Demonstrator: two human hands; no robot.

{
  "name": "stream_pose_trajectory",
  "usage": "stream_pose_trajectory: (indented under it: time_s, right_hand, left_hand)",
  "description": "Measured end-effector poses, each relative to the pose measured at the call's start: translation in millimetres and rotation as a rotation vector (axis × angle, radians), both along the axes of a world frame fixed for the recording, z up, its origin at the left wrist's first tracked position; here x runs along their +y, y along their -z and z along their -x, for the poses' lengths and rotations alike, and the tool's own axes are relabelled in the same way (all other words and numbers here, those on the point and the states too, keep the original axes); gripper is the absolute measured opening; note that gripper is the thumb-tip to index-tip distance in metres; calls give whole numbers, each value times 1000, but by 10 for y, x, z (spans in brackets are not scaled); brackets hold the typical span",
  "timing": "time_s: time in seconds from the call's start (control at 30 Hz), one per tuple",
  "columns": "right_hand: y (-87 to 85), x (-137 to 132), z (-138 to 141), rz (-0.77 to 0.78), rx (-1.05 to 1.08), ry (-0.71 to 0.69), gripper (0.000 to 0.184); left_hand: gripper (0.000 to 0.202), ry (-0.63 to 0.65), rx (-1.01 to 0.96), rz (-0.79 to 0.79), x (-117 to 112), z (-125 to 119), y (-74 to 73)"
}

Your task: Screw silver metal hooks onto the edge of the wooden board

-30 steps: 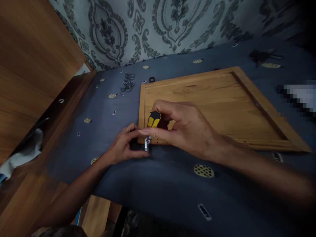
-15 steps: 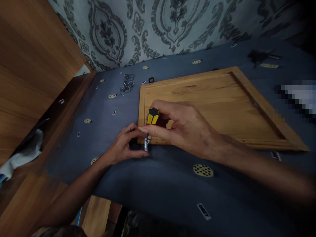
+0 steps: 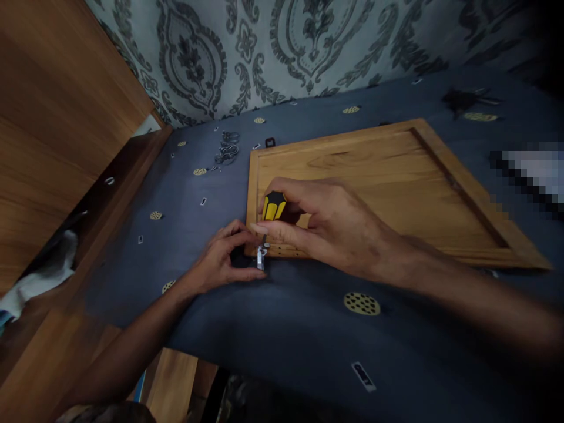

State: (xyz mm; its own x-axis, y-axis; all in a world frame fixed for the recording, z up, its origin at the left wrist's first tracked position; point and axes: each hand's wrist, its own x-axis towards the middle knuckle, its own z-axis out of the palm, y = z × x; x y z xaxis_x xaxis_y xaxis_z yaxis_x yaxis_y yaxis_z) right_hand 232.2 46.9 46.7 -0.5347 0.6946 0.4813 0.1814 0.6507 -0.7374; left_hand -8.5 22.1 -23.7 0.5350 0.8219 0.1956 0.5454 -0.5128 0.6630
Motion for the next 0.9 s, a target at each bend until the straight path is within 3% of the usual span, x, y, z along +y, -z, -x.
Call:
stream_pose_trajectory:
  time_s: [0.2, 0.43, 0.9]
  right_hand:
    - [-90, -30, -26, 34, 115, 179, 33]
    - [-16, -2, -15, 57, 62, 40, 29]
    - [58, -7, 18, 4, 51, 19, 23]
  left_hand:
    - [50, 10, -36, 20, -1, -7, -33]
    - [50, -4, -24, 53, -1, -6, -26]
    - [56, 2, 2, 15, -6, -12, -30]
